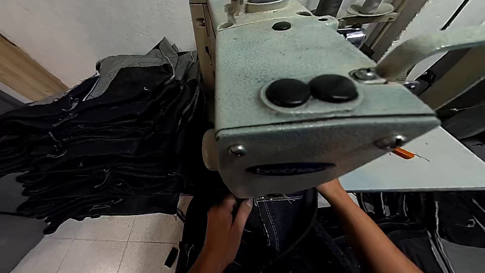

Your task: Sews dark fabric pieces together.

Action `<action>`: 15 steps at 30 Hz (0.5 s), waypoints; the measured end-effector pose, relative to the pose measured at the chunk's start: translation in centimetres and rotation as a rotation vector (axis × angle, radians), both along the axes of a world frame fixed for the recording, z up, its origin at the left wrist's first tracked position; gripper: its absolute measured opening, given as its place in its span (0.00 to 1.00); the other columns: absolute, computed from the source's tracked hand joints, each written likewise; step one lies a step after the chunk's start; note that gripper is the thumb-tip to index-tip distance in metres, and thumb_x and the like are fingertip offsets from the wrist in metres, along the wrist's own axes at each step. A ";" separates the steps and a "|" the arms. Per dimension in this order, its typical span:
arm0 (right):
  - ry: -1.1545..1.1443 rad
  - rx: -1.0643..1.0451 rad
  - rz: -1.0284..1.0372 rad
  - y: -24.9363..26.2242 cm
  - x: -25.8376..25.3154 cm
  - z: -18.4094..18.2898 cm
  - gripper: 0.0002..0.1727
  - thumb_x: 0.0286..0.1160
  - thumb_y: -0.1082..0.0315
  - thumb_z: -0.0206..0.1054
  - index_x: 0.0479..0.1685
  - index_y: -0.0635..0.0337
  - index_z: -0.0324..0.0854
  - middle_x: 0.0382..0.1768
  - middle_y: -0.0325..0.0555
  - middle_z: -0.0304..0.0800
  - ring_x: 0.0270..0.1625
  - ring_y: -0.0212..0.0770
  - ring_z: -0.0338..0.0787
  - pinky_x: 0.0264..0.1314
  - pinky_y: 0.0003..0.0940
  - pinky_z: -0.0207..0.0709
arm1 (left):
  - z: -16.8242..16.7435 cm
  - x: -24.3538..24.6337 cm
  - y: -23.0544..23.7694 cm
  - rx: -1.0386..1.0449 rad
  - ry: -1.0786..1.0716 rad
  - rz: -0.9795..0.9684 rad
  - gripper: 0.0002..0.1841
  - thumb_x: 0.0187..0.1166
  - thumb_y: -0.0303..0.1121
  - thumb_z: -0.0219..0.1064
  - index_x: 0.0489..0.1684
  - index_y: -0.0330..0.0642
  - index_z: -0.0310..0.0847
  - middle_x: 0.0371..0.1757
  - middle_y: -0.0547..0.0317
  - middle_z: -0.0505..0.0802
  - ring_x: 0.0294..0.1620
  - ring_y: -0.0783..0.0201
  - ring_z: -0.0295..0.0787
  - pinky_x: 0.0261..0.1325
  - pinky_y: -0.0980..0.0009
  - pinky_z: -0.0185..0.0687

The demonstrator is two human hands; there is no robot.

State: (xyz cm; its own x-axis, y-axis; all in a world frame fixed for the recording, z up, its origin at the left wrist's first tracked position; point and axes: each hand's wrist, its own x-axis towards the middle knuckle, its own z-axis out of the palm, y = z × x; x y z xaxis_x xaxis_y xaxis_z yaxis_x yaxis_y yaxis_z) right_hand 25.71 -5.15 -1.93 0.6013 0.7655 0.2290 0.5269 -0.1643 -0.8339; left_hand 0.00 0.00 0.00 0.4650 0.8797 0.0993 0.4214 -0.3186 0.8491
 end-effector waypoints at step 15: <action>0.111 -0.097 0.118 0.5 0.4 2.7 0.08 0.81 0.68 0.64 0.40 0.64 0.86 0.28 0.47 0.84 0.32 0.38 0.82 0.40 0.43 0.75 | -1.0 -0.7 0.2 0.076 -0.127 -0.099 0.17 0.83 0.40 0.62 0.36 0.33 0.89 0.24 0.59 0.90 0.25 0.77 0.86 0.33 0.76 0.84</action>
State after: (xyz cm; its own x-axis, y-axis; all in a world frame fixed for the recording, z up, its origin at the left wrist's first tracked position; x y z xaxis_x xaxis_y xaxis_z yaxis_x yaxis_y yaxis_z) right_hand 26.13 -4.64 0.78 0.5236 0.8474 0.0881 0.4529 -0.1893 -0.8712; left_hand -0.68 0.17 -0.97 0.5283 0.8182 0.2270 0.2755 -0.4181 0.8656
